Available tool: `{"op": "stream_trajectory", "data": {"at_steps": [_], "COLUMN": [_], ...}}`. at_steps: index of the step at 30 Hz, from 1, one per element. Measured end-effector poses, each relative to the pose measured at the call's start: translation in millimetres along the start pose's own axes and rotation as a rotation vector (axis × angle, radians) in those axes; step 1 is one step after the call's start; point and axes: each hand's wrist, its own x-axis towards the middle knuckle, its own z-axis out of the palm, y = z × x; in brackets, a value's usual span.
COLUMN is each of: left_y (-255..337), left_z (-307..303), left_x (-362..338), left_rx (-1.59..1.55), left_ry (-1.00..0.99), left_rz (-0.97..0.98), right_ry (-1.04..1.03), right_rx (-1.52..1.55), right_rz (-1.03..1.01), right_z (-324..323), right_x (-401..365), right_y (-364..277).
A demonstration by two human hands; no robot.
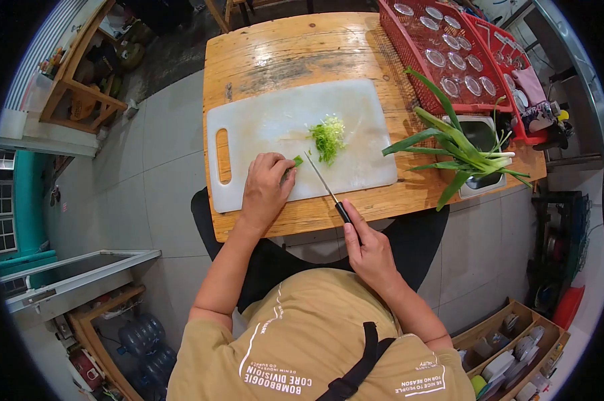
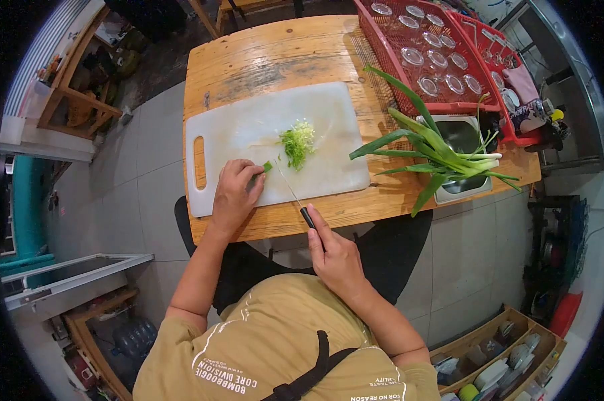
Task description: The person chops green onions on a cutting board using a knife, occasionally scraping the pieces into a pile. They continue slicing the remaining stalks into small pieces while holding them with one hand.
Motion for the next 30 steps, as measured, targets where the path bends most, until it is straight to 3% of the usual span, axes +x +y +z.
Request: {"op": "stream_trajectory", "data": {"at_steps": [8, 30], "left_y": [5.6, 5.5], "left_z": [4.0, 9.0], "left_x": [6.8, 7.3], "left_rx": [-0.042, -0.038], "left_ry": [-0.018, -0.034], "left_rz": [0.022, 0.027], "right_ry": [0.069, -0.003], "right_rx": [-0.041, -0.101], "right_rz": [-0.057, -0.050], "right_z": [3.5, 14.2], "right_x": [0.4, 0.3], "right_y": [2.4, 1.2]}}
